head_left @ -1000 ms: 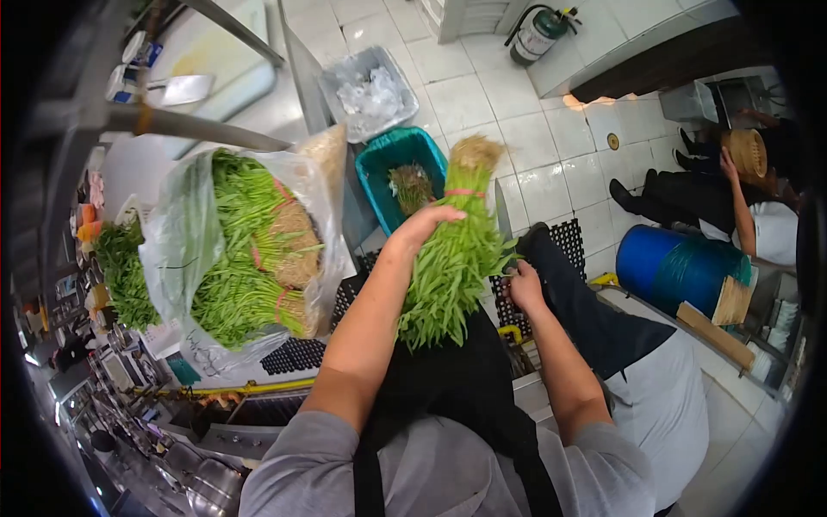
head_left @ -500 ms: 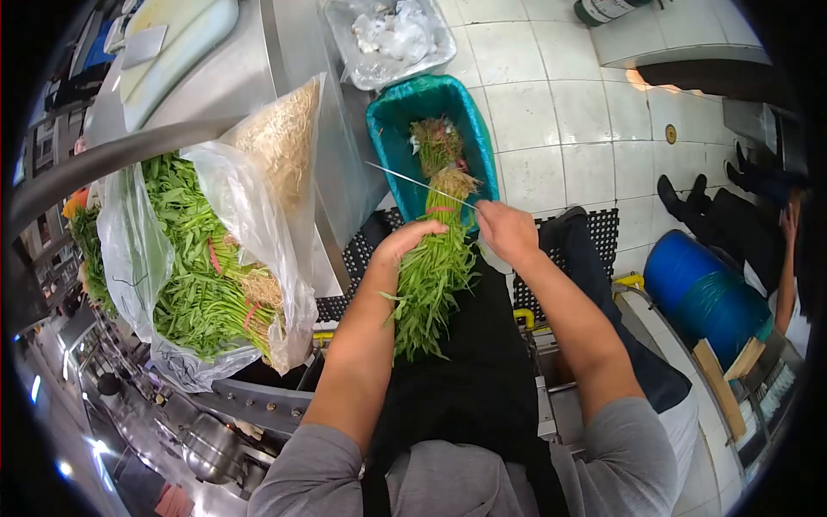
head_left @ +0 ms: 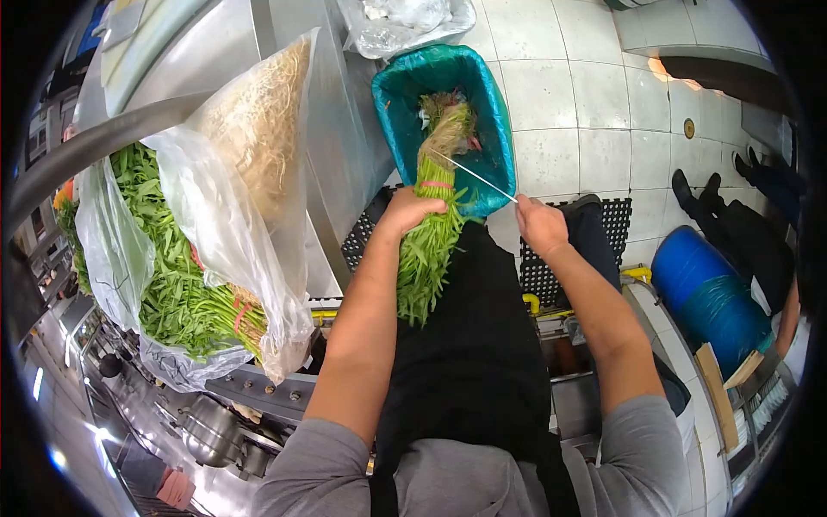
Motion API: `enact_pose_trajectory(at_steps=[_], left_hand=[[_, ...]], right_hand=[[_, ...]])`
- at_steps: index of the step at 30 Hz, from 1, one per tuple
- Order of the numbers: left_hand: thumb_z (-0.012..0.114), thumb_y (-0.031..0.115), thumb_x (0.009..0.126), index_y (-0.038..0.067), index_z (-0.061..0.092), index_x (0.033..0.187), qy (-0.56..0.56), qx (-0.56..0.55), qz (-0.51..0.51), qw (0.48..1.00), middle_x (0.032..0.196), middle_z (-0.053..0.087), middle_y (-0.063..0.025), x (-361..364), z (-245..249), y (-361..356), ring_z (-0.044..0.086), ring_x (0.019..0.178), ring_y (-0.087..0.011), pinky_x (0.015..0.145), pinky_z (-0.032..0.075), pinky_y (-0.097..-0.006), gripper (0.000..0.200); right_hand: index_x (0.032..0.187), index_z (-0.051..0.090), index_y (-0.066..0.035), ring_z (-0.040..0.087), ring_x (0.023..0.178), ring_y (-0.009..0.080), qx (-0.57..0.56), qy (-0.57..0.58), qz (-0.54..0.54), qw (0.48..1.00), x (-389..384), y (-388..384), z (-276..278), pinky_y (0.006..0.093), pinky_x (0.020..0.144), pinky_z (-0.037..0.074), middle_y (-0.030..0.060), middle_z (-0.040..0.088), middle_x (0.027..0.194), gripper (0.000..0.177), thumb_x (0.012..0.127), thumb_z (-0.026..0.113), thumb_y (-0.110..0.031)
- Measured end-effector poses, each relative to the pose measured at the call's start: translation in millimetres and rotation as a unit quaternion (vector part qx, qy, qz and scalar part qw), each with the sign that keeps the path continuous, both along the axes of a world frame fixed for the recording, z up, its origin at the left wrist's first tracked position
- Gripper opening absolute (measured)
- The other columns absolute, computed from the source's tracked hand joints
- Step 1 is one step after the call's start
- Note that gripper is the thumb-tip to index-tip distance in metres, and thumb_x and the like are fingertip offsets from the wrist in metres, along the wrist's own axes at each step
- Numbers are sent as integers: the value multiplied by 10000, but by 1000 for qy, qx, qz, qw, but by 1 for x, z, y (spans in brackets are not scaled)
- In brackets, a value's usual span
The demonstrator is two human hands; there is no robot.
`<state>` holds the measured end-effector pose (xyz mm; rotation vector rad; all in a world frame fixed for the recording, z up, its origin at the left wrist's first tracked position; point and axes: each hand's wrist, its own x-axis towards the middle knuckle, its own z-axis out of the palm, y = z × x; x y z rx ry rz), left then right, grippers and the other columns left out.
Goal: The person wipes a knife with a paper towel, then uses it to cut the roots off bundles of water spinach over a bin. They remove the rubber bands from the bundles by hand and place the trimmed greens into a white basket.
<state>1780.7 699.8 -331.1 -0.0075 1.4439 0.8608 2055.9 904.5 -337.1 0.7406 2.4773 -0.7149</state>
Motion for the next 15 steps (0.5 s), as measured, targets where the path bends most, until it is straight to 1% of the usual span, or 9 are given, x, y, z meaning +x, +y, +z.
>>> enact_pose_trajectory(at_steps=[1,2,3,4,6,7,10,13,15], left_hand=[[874,294,775,24,732,1427,111,-67,-90,988,1179,799,-138,5,-2,1,784,1034,-255,931,618,-392,719],[915,353,710,-6,730,1416,220,-132,-177,950,1204,816,-172,9,0,5,805,1062,-283,949,621,-401,814],[954,434,605,-35,715,1402,248,-160,-227,928,1227,824,-237,13,2,10,814,1130,-350,989,624,-434,955],[954,434,605,-35,715,1402,249,-160,-228,927,1227,824,-237,16,13,20,814,1130,-350,989,624,-434,955],[955,432,619,-16,705,1407,302,-194,-301,884,1209,823,-258,24,34,34,806,1132,-392,1005,626,-475,940],[971,425,639,12,709,1377,321,-178,-302,880,1173,828,-251,27,39,36,804,1122,-408,998,629,-491,885],[1020,445,647,46,729,1308,349,-169,-292,874,1205,832,-212,27,56,44,804,1146,-388,998,633,-486,825],[995,395,666,42,726,1291,371,-158,-289,868,1150,829,-236,15,60,34,800,1111,-415,982,625,-507,766],[989,384,663,37,726,1289,352,-152,-305,872,1155,827,-238,10,59,31,801,1108,-407,985,625,-491,762]], right_hand=[[1116,626,-108,766,894,457,-3,26,-18,999,-7,-7,1,589,780,608,181,773,1018,154,1119,588,-257],[1114,627,-108,764,886,456,-6,53,-36,998,-17,-14,4,592,774,607,180,771,1011,155,1122,584,-258],[1105,627,-112,761,862,440,-1,88,-44,995,-27,-20,7,581,754,607,166,756,969,133,1116,601,-242],[1105,627,-112,761,862,440,-1,89,-45,995,-39,-24,10,581,754,607,166,756,969,133,1116,601,-242],[1100,629,-120,754,837,428,-20,178,-53,982,-62,-31,15,567,734,605,151,732,932,99,1103,626,-219],[1091,628,-127,751,827,416,-19,198,-54,978,-71,-33,17,549,715,603,137,718,920,75,1088,649,-198],[1094,637,-132,754,819,410,-8,178,-18,984,-70,-29,5,541,704,603,138,732,934,84,1091,641,-215],[1109,651,-116,757,817,411,-2,120,20,993,-15,-3,-28,538,707,608,147,736,920,124,1093,633,-237],[1123,655,-105,758,822,419,3,86,39,996,4,6,-28,545,718,610,158,742,920,144,1099,624,-244]])
